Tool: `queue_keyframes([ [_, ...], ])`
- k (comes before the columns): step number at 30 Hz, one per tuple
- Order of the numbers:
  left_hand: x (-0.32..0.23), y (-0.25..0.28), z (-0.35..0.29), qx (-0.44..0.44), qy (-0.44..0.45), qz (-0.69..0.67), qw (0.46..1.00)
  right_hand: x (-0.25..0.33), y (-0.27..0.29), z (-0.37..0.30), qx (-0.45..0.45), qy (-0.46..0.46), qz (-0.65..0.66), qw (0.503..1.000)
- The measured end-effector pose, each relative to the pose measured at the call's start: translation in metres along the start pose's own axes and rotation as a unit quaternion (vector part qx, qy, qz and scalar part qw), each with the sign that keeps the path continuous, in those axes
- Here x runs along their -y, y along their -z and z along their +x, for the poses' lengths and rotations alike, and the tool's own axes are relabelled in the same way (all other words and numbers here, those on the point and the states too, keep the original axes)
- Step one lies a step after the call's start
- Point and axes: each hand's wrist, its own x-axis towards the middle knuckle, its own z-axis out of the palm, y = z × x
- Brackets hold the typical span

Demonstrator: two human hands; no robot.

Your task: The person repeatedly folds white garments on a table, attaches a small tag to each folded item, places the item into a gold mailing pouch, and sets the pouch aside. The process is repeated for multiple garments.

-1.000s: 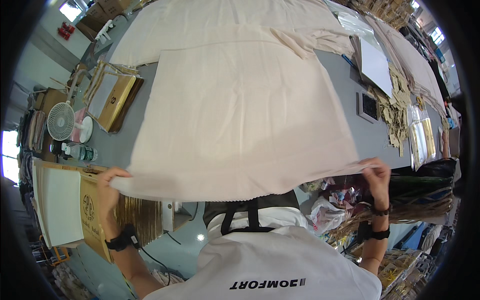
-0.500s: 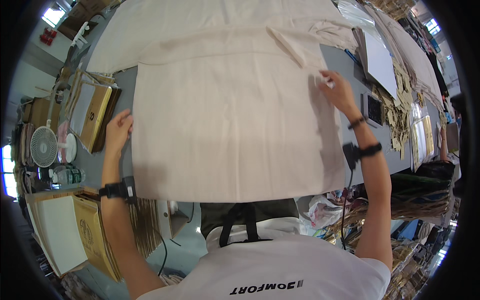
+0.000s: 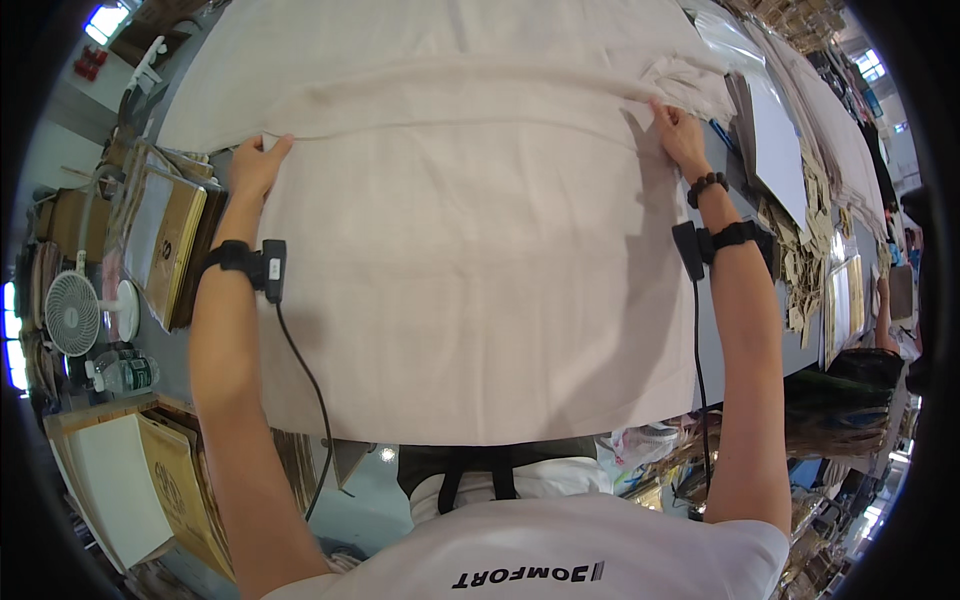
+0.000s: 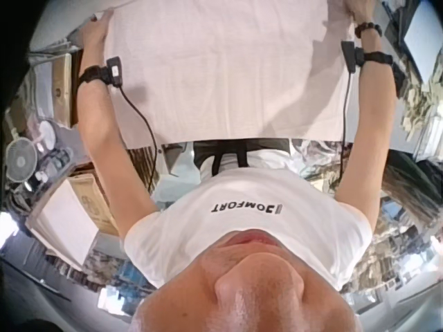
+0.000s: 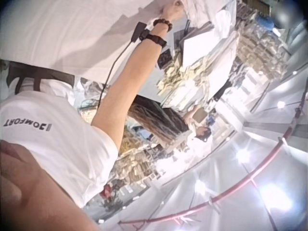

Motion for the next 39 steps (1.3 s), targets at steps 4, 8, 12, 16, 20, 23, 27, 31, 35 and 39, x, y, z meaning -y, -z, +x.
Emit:
queue_keyframes([
  [4, -0.017, 0.007, -0.008, 0.008, 0.035, -0.091, 0.995, 0.008, 0.004, -0.005, 0.077, 0.009, 0.075, 0.994],
  [8, -0.001, 0.050, -0.052, 0.022, -0.025, -0.340, 0.940, 0.019, 0.055, -0.046, 0.045, 0.065, 0.403, 0.912],
  [12, 0.064, 0.097, -0.152, -0.022, -0.106, -0.366, 0.924, 0.003, 0.116, -0.141, 0.048, 0.148, 0.253, 0.955],
  [16, 0.123, 0.112, -0.216, -0.036, -0.053, -0.059, 0.996, -0.028, 0.140, -0.206, 0.078, 0.233, 0.077, 0.966],
  [20, 0.129, 0.120, -0.208, -0.074, -0.083, -0.017, 0.994, -0.036, 0.139, -0.194, 0.080, 0.121, 0.118, 0.982],
  [23, 0.107, 0.113, -0.179, -0.032, -0.026, -0.128, 0.991, -0.021, 0.125, -0.168, 0.098, 0.080, 0.174, 0.977],
  [27, 0.081, 0.086, -0.140, 0.026, -0.017, -0.140, 0.990, 0.003, 0.093, -0.142, 0.144, 0.162, 0.128, 0.968],
  [31, 0.067, 0.063, -0.099, 0.045, -0.093, 0.062, 0.993, 0.021, 0.060, -0.119, 0.137, 0.134, 0.072, 0.979],
  [35, 0.029, 0.052, -0.066, -0.036, -0.106, -0.048, 0.993, 0.050, 0.058, -0.086, -0.012, 0.044, 0.065, 0.997],
  [39, -0.013, 0.081, -0.078, -0.119, -0.139, -0.238, 0.954, 0.066, 0.109, -0.084, -0.123, 0.102, 0.142, 0.977],
])
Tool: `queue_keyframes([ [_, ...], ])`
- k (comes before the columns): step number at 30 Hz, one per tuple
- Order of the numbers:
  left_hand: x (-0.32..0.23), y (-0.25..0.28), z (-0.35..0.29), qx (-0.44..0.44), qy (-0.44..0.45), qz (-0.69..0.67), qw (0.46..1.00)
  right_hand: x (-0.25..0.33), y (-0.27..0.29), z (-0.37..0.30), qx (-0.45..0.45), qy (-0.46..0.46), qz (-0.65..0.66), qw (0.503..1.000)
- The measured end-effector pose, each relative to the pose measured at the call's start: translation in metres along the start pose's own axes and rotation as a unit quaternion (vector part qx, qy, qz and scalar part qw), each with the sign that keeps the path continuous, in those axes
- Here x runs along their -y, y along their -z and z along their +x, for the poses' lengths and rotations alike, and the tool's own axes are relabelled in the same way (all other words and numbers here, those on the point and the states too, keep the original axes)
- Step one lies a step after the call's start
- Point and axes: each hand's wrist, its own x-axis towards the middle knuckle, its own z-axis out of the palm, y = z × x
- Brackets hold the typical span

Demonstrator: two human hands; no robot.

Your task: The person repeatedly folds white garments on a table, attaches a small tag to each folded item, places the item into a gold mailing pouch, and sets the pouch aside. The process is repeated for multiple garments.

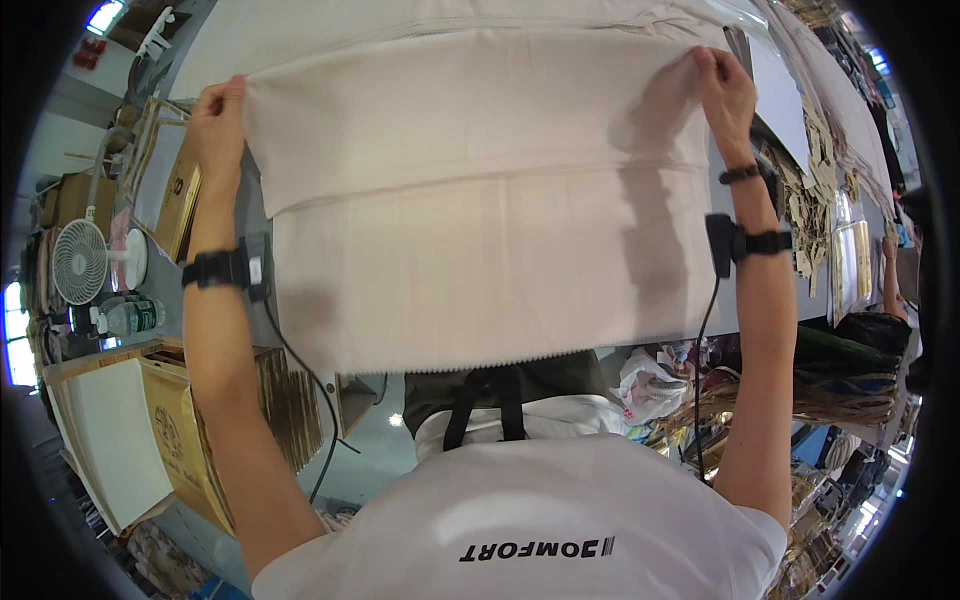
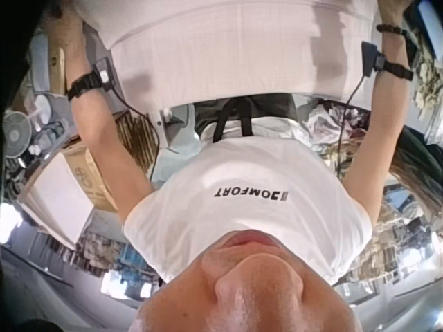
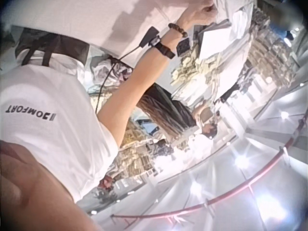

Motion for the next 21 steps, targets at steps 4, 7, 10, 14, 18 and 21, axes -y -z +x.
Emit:
queue_keyframes([
  [4, -0.028, 0.057, -0.059, -0.017, -0.059, -0.080, 0.995, 0.019, 0.070, -0.060, 0.006, 0.029, 0.052, 0.998],
  [7, -0.023, 0.118, -0.128, 0.020, -0.057, -0.065, 0.996, 0.026, 0.118, -0.131, 0.058, 0.008, 0.030, 0.998],
  [10, -0.013, 0.161, -0.191, 0.136, -0.023, -0.103, 0.985, 0.030, 0.157, -0.182, 0.202, 0.033, 0.082, 0.975],
  [14, -0.017, 0.166, -0.236, 0.140, 0.005, 0.155, 0.978, 0.033, 0.183, -0.202, 0.321, 0.013, 0.027, 0.947],
  [18, -0.032, 0.121, -0.236, 0.078, -0.160, 0.298, 0.938, 0.038, 0.155, -0.199, 0.272, -0.003, 0.018, 0.962],
  [21, -0.039, 0.080, -0.231, 0.184, -0.174, 0.282, 0.925, 0.036, 0.110, -0.196, 0.249, 0.039, 0.002, 0.968],
])
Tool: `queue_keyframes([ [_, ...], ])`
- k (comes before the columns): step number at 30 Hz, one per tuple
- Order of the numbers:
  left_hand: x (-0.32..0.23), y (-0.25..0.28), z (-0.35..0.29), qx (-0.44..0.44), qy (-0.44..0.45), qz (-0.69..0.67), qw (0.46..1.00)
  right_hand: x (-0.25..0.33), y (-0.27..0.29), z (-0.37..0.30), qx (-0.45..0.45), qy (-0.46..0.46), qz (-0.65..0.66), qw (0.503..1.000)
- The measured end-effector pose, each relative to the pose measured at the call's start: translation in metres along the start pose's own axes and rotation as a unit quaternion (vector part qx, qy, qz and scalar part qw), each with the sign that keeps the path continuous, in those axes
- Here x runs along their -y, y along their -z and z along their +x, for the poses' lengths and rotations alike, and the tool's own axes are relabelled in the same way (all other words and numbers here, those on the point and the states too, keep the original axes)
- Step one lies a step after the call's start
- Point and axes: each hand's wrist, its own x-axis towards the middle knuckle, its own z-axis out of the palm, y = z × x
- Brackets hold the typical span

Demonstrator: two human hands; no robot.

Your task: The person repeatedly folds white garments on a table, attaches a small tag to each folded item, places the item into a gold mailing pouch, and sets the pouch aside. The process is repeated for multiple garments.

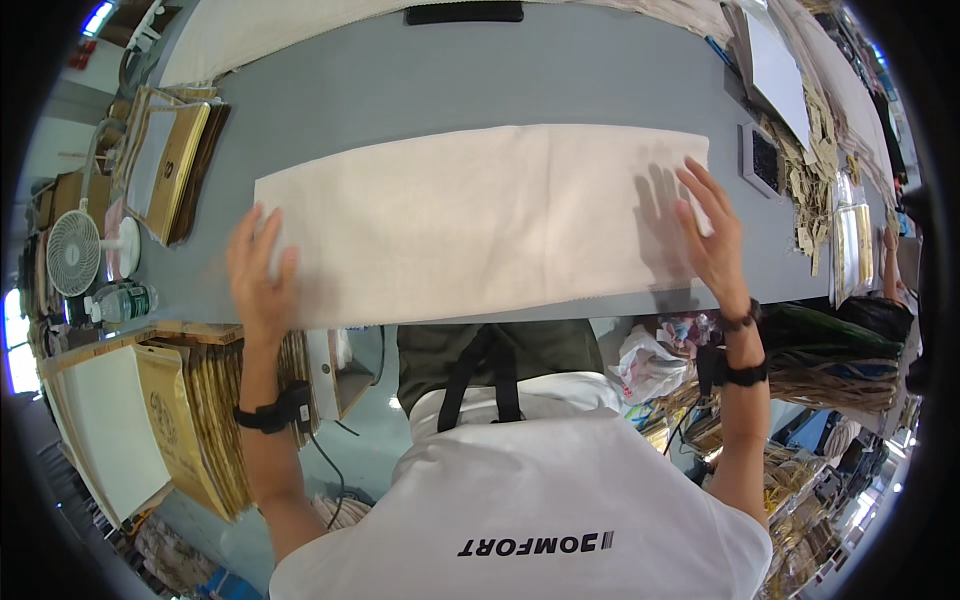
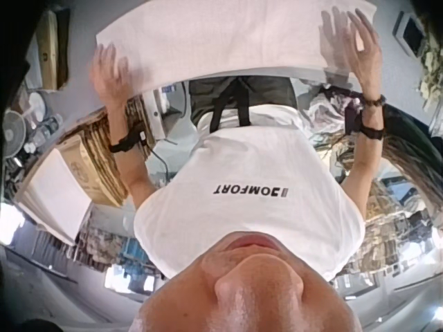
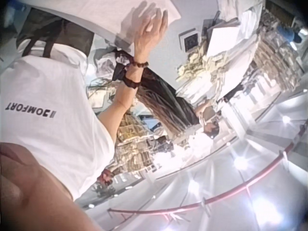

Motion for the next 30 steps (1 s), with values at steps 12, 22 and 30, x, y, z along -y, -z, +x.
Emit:
queue_keyframes([
  [12, 0.006, -0.051, 0.040, 0.113, -0.040, 0.080, 0.990, -0.040, -0.041, 0.067, 0.054, 0.052, -0.176, 0.982],
  [22, 0.026, -0.025, -0.017, -0.017, 0.301, -0.082, 0.950, -0.017, 0.021, -0.007, 0.126, 0.061, -0.027, 0.990],
  [30, 0.014, -0.003, -0.003, 0.087, 0.310, -0.111, 0.940, -0.070, 0.045, 0.050, -0.025, 0.025, -0.072, 0.997],
])
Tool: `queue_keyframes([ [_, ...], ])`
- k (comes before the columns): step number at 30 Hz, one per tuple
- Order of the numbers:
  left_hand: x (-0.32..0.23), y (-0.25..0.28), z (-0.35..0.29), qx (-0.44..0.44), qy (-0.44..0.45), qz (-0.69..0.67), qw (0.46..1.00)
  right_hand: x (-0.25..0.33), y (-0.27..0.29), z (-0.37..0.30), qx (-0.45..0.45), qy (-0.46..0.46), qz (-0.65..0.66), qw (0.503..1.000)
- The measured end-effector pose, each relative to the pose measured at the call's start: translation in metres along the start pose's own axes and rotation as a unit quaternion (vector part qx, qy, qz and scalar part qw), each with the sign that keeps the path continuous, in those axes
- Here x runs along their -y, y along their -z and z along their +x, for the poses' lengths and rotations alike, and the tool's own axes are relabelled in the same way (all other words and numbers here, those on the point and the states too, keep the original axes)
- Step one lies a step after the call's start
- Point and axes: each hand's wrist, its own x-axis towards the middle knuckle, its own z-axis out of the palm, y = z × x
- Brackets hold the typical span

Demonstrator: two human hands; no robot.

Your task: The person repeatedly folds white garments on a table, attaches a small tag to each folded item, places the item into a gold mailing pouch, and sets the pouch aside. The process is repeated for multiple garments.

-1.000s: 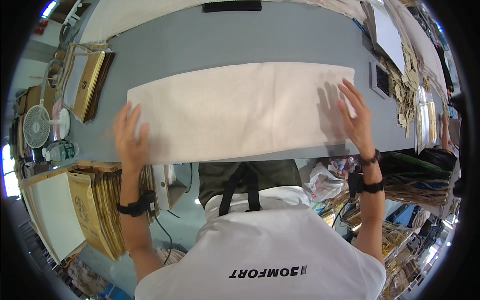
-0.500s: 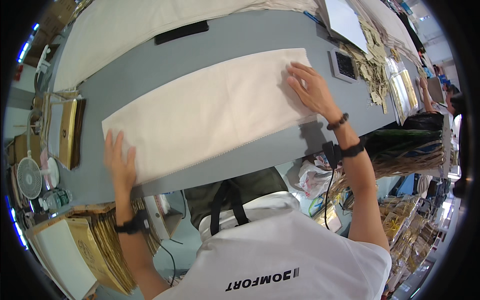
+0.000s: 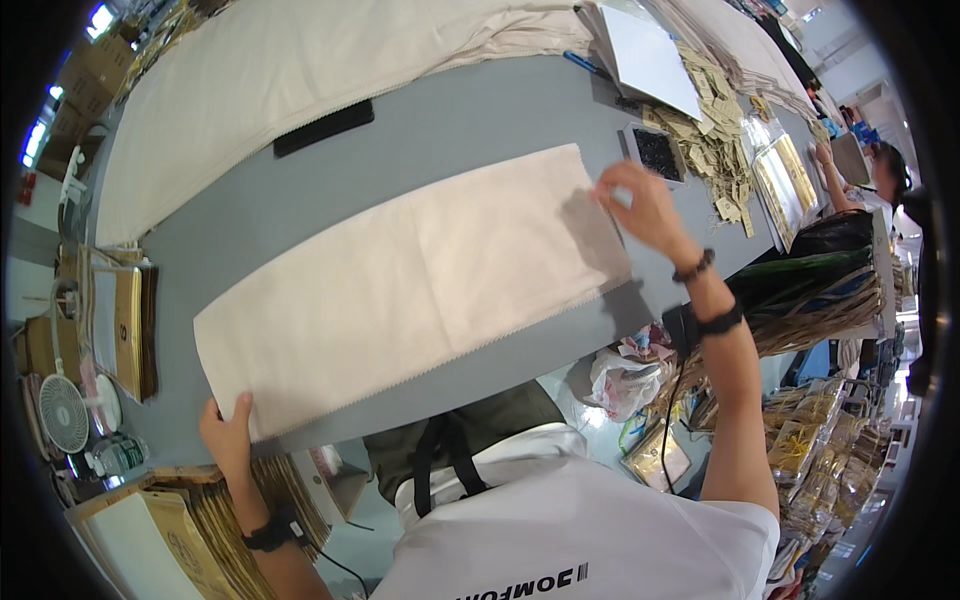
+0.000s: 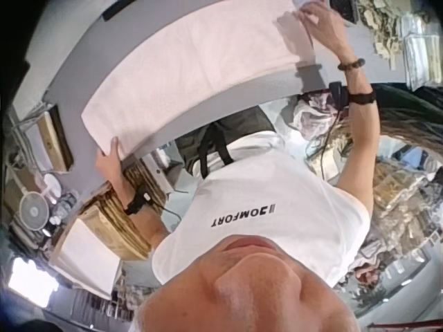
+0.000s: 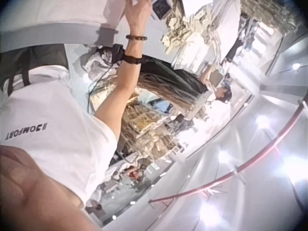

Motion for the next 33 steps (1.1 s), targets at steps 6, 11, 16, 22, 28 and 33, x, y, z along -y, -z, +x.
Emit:
queue_keyframes([
  [6, 0.007, -0.002, 0.002, 0.011, 0.015, -0.078, 0.997, -0.119, 0.006, 0.119, -0.164, -0.183, -0.108, 0.963],
  [11, 0.013, 0.000, 0.001, 0.013, 0.009, -0.098, 0.995, -0.160, 0.001, 0.159, -0.125, -0.375, -0.179, 0.901],
  [16, 0.007, -0.002, -0.004, 0.010, 0.018, -0.092, 0.996, -0.161, 0.008, 0.162, -0.111, -0.427, -0.117, 0.890],
  [22, 0.007, 0.005, 0.000, 0.019, 0.037, -0.066, 0.997, -0.195, 0.013, 0.161, -0.196, -0.424, -0.120, 0.876],
  [28, 0.025, 0.004, 0.007, 0.033, 0.043, -0.140, 0.989, -0.101, 0.005, 0.154, -0.244, -0.149, -0.176, 0.942],
  [33, 0.017, 0.004, 0.009, 0.008, 0.024, -0.041, 0.999, 0.103, -0.061, 0.089, -0.114, 0.151, -0.020, 0.982],
])
